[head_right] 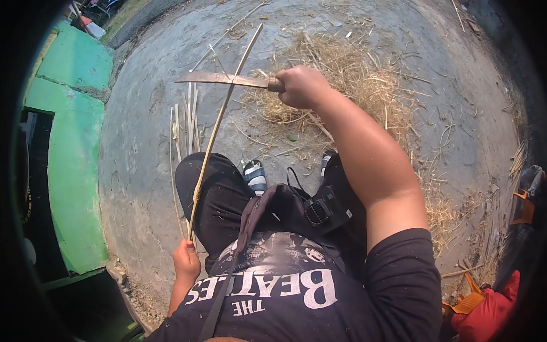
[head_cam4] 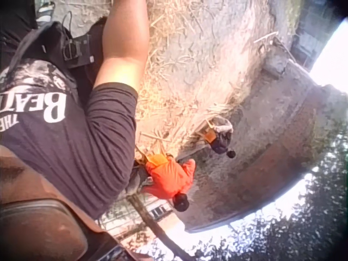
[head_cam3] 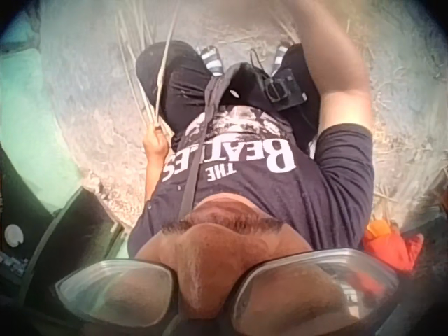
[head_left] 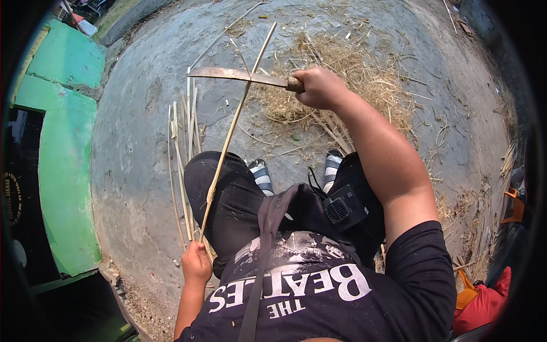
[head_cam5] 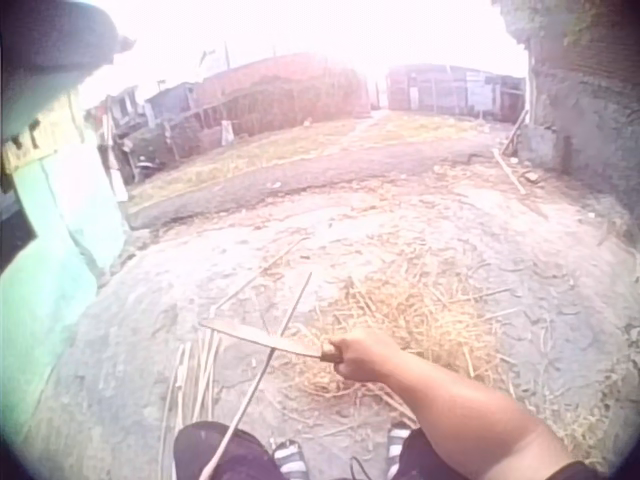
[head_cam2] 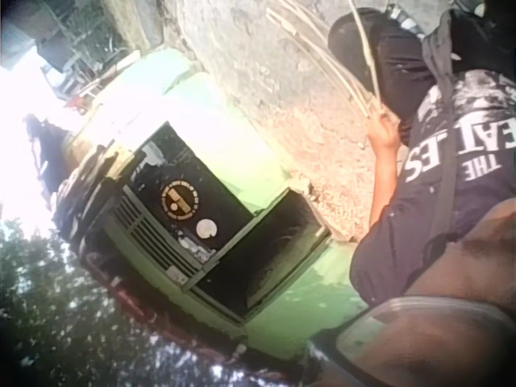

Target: The person scrapes and trims bamboo sticks using a knife, setting them down and picking up other sticks to scrape.

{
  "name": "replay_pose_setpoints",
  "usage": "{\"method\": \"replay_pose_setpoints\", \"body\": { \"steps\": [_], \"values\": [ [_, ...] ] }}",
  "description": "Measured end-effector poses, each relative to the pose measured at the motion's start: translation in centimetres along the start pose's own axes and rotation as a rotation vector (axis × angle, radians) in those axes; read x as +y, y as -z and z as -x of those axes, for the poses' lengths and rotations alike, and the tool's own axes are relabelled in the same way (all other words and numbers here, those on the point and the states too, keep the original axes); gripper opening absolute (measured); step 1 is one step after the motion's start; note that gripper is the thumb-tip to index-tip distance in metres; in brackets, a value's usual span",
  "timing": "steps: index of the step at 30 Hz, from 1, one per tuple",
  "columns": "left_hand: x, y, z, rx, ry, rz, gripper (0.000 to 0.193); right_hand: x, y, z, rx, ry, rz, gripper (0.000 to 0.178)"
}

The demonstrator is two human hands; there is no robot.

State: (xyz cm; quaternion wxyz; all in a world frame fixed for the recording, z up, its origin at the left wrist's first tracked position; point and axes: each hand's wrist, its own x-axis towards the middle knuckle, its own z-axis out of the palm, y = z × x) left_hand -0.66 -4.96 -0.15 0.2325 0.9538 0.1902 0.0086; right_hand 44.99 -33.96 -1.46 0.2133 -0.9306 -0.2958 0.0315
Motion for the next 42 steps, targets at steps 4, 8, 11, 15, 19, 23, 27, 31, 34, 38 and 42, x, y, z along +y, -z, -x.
{"method": "replay_pose_setpoints", "body": {
  "steps": [4,8,11,15,19,23,27,31,34,38,42],
  "values": [
    [-0.6,0.0,0.8,0.009,0.004,0.016,0.042,-5.2,-0.2,1.7,-0.033,0.34,0.054,0.01],
    [-2.1,-0.2,1.4,0.029,-0.012,0.008,0.043,-3.3,-0.6,1.2,-0.007,0.355,0.067,0.009],
    [-2.0,0.2,1.1,0.019,-0.009,0.011,0.044,1.2,0.3,-0.3,0.089,-0.041,-0.092,0.015],
    [-3.4,0.7,1.6,-0.021,0.024,0.039,0.045,-0.9,0.8,0.1,0.026,0.099,0.014,0.011],
    [-4.3,0.5,2.0,-0.031,0.031,0.09,0.047,-4.8,0.0,1.4,0.037,0.482,0.098,0.011],
    [-5.1,1.0,2.8,-0.058,0.035,0.08,0.048,1.2,0.6,-0.4,0.071,-0.051,-0.074,0.016],
    [-4.3,1.8,2.5,-0.045,0.026,0.077,0.048,3.1,2.2,-0.1,0.112,-0.163,-0.128,0.018],
    [-4.6,1.6,2.3,-0.063,0.03,0.071,0.047,-0.8,1.9,0.9,0.133,0.219,-0.022,0.014],
    [-5.2,1.3,2.4,-0.045,0.001,0.039,0.047,-2.6,1.4,1.1,0.042,0.423,0.069,0.012],
    [-6.5,1.9,3.0,-0.019,-0.019,-0.026,0.049,2.2,1.6,-0.6,0.065,-0.093,-0.119,0.015],
    [-7.0,2.9,3.0,-0.025,0.0,-0.071,0.05,8.2,1.8,-0.4,0.223,-0.425,-0.337,0.029]
  ]
}}
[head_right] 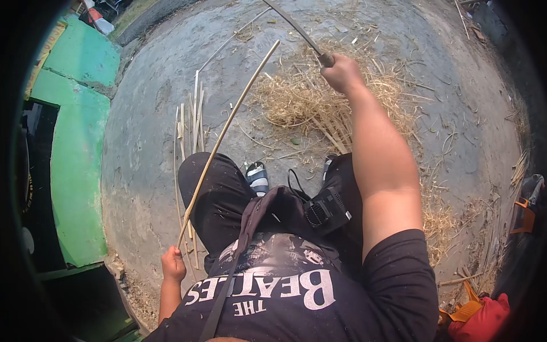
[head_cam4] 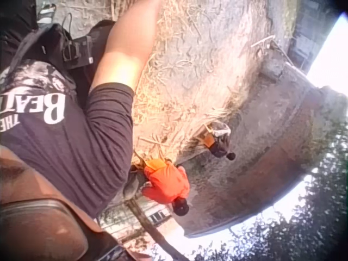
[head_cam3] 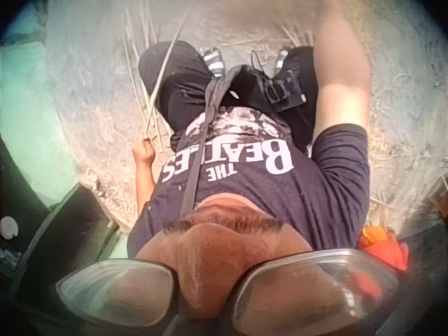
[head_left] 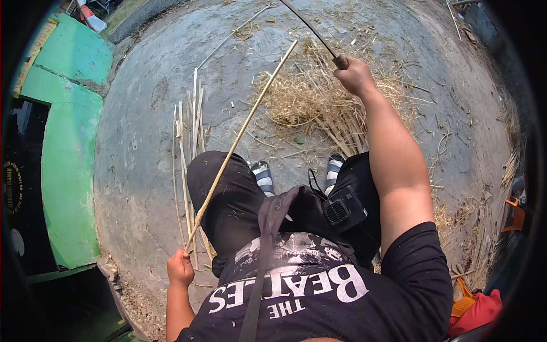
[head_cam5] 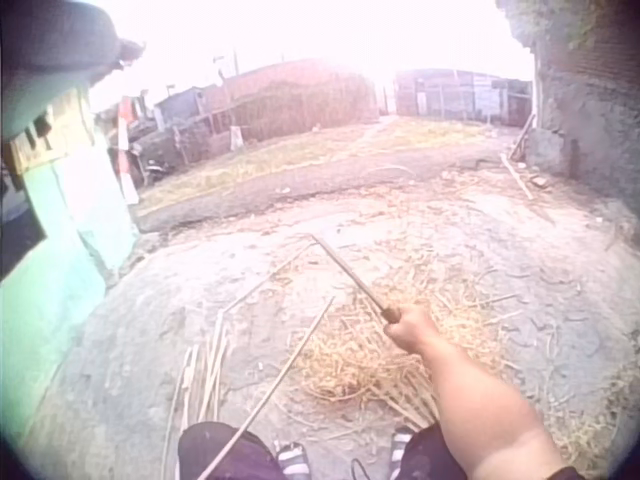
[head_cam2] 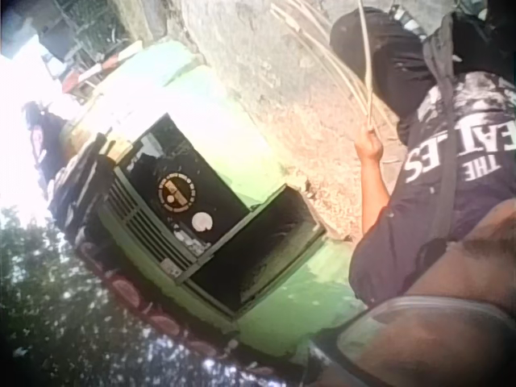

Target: The person scrapes and trims bamboo sticks using a knife, setting them down and picking up other sticks to scrape.

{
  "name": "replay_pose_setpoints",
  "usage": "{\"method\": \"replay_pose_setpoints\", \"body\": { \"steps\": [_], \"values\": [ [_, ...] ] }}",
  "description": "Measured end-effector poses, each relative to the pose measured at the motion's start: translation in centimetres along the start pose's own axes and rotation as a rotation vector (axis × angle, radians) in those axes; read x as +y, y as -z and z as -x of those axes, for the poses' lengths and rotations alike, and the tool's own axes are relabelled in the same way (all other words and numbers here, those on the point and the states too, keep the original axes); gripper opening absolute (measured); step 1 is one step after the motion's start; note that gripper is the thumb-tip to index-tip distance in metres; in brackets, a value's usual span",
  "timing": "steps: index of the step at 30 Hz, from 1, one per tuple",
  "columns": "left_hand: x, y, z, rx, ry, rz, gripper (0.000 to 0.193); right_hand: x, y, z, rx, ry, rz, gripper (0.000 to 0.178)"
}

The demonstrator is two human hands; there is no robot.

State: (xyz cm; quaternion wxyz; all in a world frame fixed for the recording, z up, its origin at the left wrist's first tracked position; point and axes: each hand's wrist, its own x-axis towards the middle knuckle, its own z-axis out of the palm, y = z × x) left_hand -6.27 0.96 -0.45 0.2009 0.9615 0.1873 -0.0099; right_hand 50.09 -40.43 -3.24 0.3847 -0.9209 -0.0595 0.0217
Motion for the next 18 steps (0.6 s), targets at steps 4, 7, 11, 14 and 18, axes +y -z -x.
{"method": "replay_pose_setpoints", "body": {
  "steps": [4,7,11,14,18],
  "values": [
    [0.7,-0.1,-0.2,-0.002,0.008,0.015,0.049,2.3,-0.7,-1.3,0.045,-0.052,-0.216,0.036],
    [2.5,-0.5,-1.4,0.034,0.002,0.028,0.048,-0.4,-0.5,-0.4,0.05,0.026,-0.232,0.036],
    [5.9,-1.4,-3.8,0.055,0.032,0.014,0.046,-4.8,0.0,3.1,-0.073,0.273,-0.155,0.026],
    [8.5,-2.1,-4.9,0.093,0.05,-0.034,0.044,-8.8,-0.9,6.0,-0.306,0.496,0.09,0.017],
    [8.9,-3.6,-5.4,0.083,0.052,0.088,0.044,-10.5,-3.8,9.2,-0.486,0.697,0.393,0.017]
  ]
}}
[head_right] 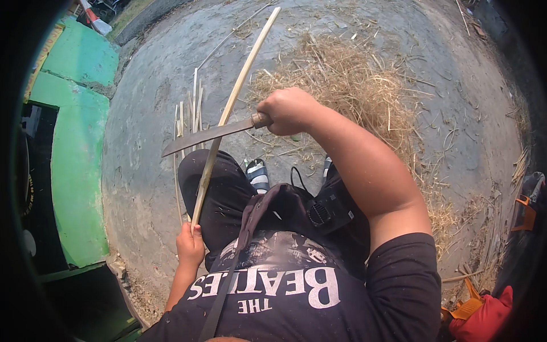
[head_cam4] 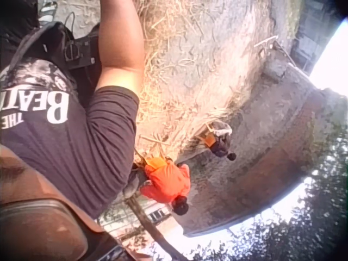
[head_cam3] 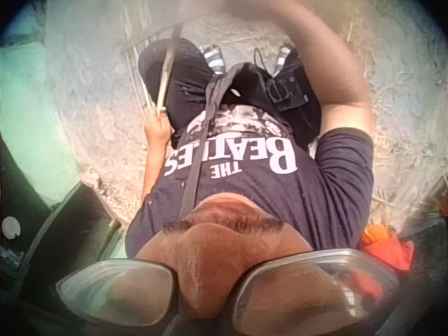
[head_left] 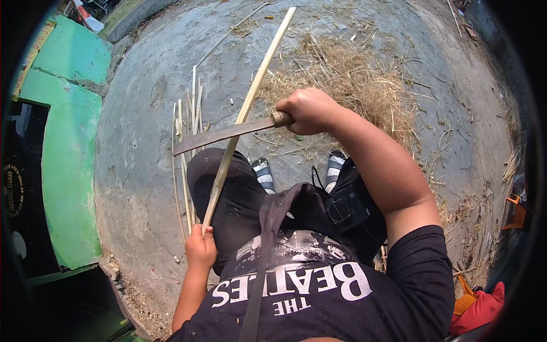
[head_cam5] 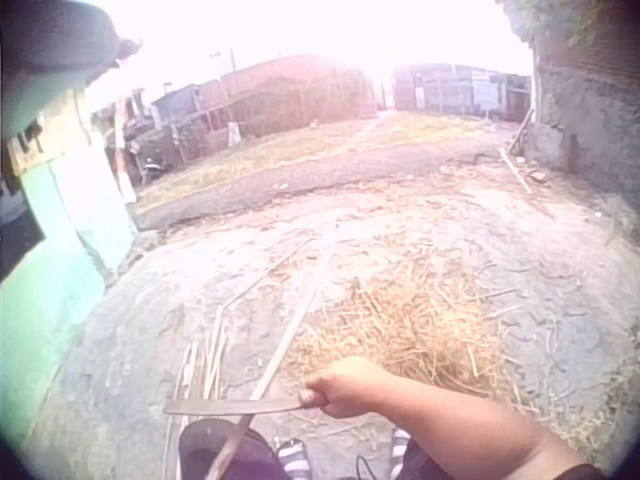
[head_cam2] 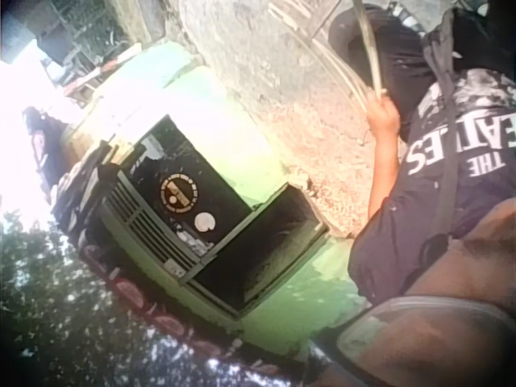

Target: The person scrapes and trims bamboo sticks using a knife, setting them down and picking up other sticks to scrape.

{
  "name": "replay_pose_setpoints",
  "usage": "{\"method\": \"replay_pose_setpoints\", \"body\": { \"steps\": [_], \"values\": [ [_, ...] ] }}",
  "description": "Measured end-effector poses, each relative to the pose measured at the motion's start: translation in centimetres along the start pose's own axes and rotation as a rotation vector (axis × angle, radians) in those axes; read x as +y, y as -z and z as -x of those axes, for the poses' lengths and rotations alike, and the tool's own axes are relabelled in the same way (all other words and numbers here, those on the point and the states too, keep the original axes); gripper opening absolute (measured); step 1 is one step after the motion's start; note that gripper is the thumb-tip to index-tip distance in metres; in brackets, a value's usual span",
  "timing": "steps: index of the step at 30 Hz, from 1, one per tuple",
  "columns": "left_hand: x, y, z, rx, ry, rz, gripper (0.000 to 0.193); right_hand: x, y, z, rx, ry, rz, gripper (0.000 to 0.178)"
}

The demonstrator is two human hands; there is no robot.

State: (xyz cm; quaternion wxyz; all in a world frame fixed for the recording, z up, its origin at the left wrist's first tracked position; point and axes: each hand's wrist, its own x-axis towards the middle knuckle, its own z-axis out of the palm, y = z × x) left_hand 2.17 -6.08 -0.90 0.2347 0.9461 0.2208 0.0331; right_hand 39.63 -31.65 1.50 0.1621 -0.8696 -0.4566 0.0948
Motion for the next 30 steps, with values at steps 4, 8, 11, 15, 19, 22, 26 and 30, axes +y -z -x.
{"method": "replay_pose_setpoints", "body": {
  "steps": [4,8,11,15,19,22,26,30],
  "values": [
    [-1.0,-1.0,0.1,0.094,-0.067,-0.055,0.046,2.4,-0.6,-0.8,-0.012,-0.158,-0.127,0.018],
    [-0.9,-1.1,0.0,0.068,-0.042,-0.031,0.044,2.8,-2.2,-1.1,0.167,-0.149,-0.15,0.009],
    [-1.7,-1.0,0.1,0.057,-0.041,-0.045,0.043,-0.4,-2.4,-1.6,0.175,0.027,-0.007,0.011],
    [-1.1,-0.9,-0.1,0.109,-0.067,-0.031,0.044,1.8,-1.7,-1.9,0.088,-0.205,-0.195,0.01],
    [-0.5,-0.1,-0.7,0.024,-0.051,-0.066,0.044,2.7,-2.1,-2.2,0.118,-0.258,-0.083,0.019],
    [-1.3,-0.3,-0.1,0.012,-0.057,-0.01,0.045,0.3,-2.3,-1.5,0.191,-0.029,-0.031,0.01],
    [-1.9,-0.9,-0.3,0.065,-0.062,0.018,0.046,3.0,-1.5,-1.9,0.183,-0.246,-0.135,0.016],
    [-1.4,-0.4,-0.9,0.01,-0.06,-0.012,0.045,4.4,-1.4,-1.2,0.237,-0.272,-0.086,0.014]
  ]
}}
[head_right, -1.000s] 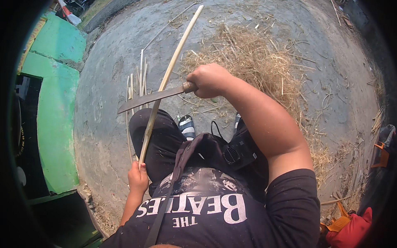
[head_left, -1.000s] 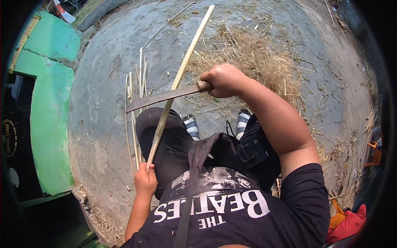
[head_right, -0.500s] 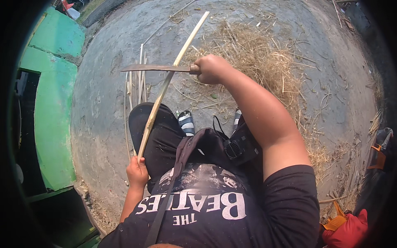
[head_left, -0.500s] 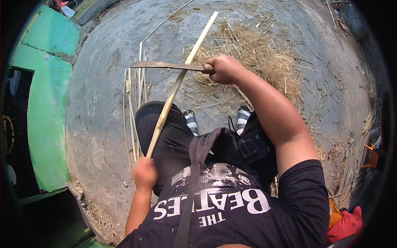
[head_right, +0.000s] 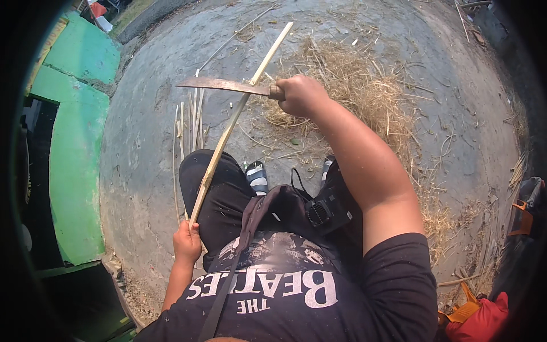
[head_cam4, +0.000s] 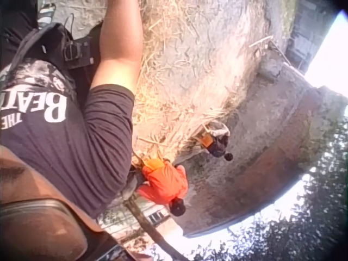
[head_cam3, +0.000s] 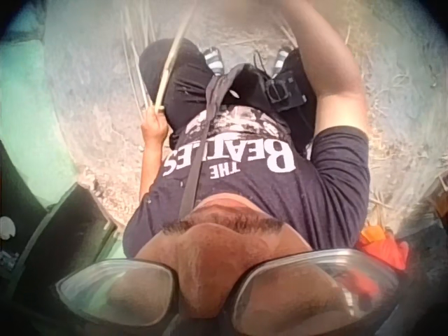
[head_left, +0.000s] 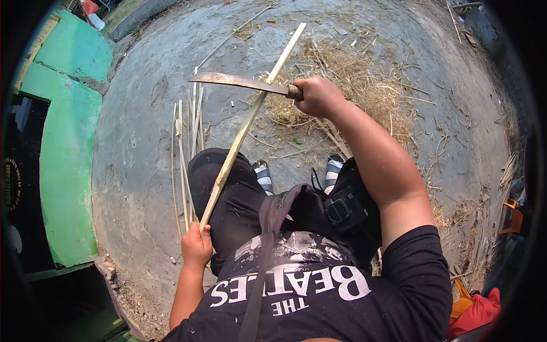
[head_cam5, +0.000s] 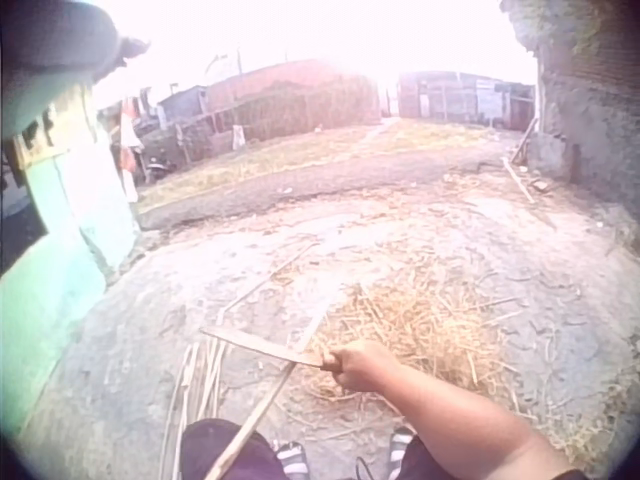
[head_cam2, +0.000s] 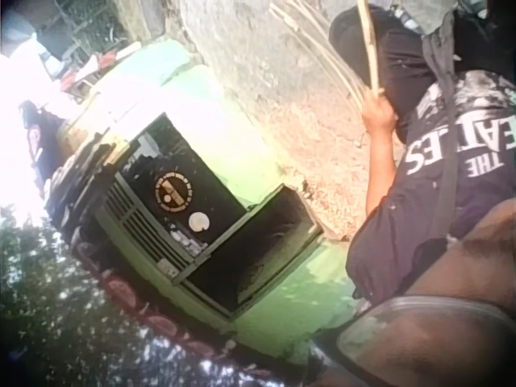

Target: The person scrapes and trims bamboo sticks using a knife, setting them down and picking up other sticks to scrape.

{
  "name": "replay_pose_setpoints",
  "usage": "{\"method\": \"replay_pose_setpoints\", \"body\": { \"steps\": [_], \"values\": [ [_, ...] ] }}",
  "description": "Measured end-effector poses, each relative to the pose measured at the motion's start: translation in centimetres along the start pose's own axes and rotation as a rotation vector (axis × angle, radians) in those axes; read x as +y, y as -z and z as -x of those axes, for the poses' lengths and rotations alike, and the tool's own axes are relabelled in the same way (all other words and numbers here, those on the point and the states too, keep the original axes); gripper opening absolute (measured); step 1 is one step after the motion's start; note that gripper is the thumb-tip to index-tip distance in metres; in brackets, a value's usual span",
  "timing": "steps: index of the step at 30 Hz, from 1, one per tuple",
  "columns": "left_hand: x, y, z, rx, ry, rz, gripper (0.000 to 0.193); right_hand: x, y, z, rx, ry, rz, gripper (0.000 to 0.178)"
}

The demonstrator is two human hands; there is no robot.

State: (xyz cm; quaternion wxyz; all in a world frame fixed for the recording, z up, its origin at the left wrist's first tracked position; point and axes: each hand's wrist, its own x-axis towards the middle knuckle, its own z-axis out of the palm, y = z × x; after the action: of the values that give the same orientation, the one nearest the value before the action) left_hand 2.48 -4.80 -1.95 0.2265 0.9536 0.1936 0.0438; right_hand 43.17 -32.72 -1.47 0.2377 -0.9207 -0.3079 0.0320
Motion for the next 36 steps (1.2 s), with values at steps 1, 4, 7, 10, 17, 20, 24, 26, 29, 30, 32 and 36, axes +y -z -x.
{"method": "replay_pose_setpoints", "body": {
  "steps": [1,4,7,10,17,20,24,26,29,30,32,36],
  "values": [
    [-0.3,-0.1,0.3,0.009,-0.009,-0.011,0.046,-0.8,0.0,0.2,0.001,-0.003,-0.003,0.014],
    [-1.1,-0.5,0.7,0.037,-0.026,-0.002,0.046,-4.6,1.3,1.4,-0.102,0.284,0.143,0.013],
    [-0.2,-0.5,0.8,0.062,-0.033,0.026,0.047,-0.2,0.3,-0.6,-0.051,0.008,-0.088,0.013],
    [0.3,-0.2,-0.3,0.044,-0.02,0.027,0.047,1.2,-0.2,-0.7,0.031,-0.025,-0.089,0.013],
    [-1.8,-0.5,0.1,0.028,-0.05,0.008,0.048,-3.2,-0.1,0.7,-0.069,0.391,0.158,0.011],
    [-0.1,-0.1,-0.2,0.042,-0.035,0.001,0.047,2.2,0.5,-1.3,-0.025,-0.174,-0.192,0.017],
    [-0.2,0.2,-0.2,0.024,-0.024,-0.035,0.046,1.8,0.4,-0.2,0.032,-0.083,-0.089,0.015],
    [-0.4,0.1,0.1,0.02,-0.037,-0.005,0.045,-0.4,0.5,0.4,-0.002,0.05,-0.039,0.013],
    [-0.8,-0.1,0.5,0.032,-0.019,-0.008,0.044,-1.4,-0.5,0.6,-0.02,0.347,0.072,0.012],
    [-0.8,-0.3,0.7,0.031,-0.014,-0.005,0.044,-0.6,-0.4,0.1,-0.002,0.273,0.08,0.012],
    [-0.7,-0.6,0.5,0.107,-0.036,0.016,0.044,1.9,0.4,-1.1,0.043,-0.092,-0.029,0.012],
    [-0.2,-0.2,-0.3,0.052,-0.03,-0.01,0.044,4.5,0.2,-0.8,0.107,-0.199,-0.192,0.014]
  ]
}}
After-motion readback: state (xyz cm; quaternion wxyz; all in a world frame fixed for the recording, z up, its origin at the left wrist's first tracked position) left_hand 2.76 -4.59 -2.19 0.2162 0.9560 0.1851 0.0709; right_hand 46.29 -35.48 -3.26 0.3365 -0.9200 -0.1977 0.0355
